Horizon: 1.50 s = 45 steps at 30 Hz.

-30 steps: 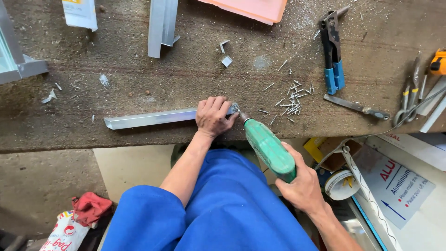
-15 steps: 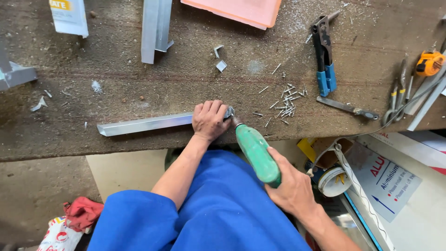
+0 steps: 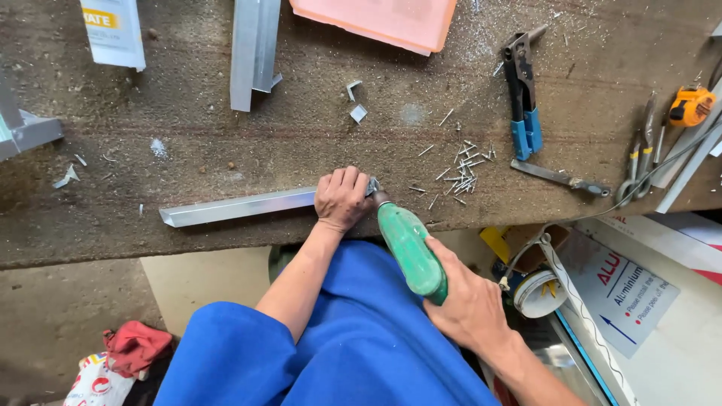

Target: Assembling aluminum and glass frames using a variety of power and hand tools including a drill, rivet gun, and caulking gun.

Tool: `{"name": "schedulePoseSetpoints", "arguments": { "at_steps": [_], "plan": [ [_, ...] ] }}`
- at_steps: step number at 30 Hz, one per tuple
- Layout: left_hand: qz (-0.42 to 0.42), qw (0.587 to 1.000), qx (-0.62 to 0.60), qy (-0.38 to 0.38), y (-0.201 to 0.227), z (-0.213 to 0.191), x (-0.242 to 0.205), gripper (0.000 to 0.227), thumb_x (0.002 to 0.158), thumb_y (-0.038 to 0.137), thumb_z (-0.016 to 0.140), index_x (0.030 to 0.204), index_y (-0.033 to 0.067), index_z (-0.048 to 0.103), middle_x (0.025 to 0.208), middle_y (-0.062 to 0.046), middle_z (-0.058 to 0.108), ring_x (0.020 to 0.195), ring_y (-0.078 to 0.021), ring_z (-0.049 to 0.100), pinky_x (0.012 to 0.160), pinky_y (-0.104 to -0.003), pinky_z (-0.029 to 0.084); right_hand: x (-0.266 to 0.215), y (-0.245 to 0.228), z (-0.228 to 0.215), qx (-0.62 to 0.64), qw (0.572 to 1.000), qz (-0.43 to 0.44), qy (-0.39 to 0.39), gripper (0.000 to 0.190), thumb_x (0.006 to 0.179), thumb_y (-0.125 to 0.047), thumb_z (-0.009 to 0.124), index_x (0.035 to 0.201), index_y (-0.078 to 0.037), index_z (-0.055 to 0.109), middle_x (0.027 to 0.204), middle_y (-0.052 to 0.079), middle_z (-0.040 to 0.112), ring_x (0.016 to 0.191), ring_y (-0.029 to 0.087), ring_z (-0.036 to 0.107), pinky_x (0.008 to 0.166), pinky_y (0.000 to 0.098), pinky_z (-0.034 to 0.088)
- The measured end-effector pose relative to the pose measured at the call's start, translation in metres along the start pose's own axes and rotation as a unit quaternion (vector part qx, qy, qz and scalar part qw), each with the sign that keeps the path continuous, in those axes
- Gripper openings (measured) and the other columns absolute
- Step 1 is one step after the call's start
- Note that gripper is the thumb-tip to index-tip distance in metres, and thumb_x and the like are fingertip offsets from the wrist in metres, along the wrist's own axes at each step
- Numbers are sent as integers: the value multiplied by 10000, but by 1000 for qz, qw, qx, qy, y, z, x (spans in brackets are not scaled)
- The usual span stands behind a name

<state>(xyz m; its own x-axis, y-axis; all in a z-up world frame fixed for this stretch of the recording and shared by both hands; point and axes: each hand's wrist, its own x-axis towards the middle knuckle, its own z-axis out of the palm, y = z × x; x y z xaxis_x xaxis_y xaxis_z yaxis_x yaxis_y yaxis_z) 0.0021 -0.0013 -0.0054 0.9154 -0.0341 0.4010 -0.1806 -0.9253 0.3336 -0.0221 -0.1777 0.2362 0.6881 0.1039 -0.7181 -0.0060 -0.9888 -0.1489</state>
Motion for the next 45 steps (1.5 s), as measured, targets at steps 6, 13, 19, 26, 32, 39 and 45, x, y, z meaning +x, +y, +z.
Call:
{"name": "schedulePoseSetpoints", "arguments": {
  "at_steps": [6, 13, 19, 26, 32, 39, 45],
  "plan": [
    [-3, 1000, -5, 7, 1, -4, 4, 272, 961, 190, 530, 700, 199, 454, 709, 5, 456, 625, -190, 469, 572, -330, 319, 3, -1, -5, -11, 1000, -10, -13, 957, 675, -325, 764, 1549, -289, 377, 1450, 25, 634, 982, 374, 752, 728, 576, 612],
    [-3, 1000, -15, 17, 1, -2, 6, 247, 846, 371, 576, 694, 208, 470, 707, 1, 451, 630, -192, 483, 568, -334, 349, 7, -1, -7, -29, 999, -19, -13, 1010, 628, -317, 769, 1556, -301, 370, 1359, 43, 688, 881, 422, 746, 677, 594, 605],
    [0, 1000, -9, 25, 0, -3, 7, 205, 861, 202, 552, 688, 205, 442, 693, 6, 445, 619, -186, 483, 567, -330, 326, 10, -6, -7, -36, 999, -20, -10, 948, 677, -372, 735, 1553, -308, 378, 1420, 20, 648, 964, 412, 732, 703, 609, 596],
    [16, 999, 3, 31, 2, -6, 7, 318, 988, 315, 470, 690, 205, 449, 700, 2, 463, 620, -192, 492, 564, -331, 348, 29, -33, -47, 114, 974, 161, -108, 955, 639, -195, 633, 1538, -383, 372, 1019, 98, 703, 760, 392, 625, 699, 491, 500],
    [24, 1000, -13, 15, -4, 16, -15, 324, 930, 460, 544, 733, 204, 529, 751, 8, 510, 705, -191, 558, 643, -323, 420, 21, 6, -21, 170, 976, 121, -64, 965, 598, -240, 640, 1511, -455, 411, 1094, 131, 767, 1015, 436, 715, 816, 529, 550],
    [12, 998, -12, -52, -12, 25, -33, 355, 794, 585, 710, 846, 248, 612, 839, 32, 564, 804, -183, 613, 748, -323, 477, -2, 94, -38, 370, 920, 93, 94, 832, 516, -78, 775, 1330, -202, 657, 1030, 223, 769, 1016, 358, 729, 901, 515, 561],
    [-3, 976, 23, -216, -32, -10, -31, 639, 664, 450, 874, 1209, 212, 640, 1184, -17, 624, 1114, -245, 632, 934, -409, 498, 143, 362, 60, 737, 591, 194, 264, 228, 666, -160, 781, 874, -220, 712, 760, 53, 699, 664, 203, 713, 627, 360, 575]
  ]
}}
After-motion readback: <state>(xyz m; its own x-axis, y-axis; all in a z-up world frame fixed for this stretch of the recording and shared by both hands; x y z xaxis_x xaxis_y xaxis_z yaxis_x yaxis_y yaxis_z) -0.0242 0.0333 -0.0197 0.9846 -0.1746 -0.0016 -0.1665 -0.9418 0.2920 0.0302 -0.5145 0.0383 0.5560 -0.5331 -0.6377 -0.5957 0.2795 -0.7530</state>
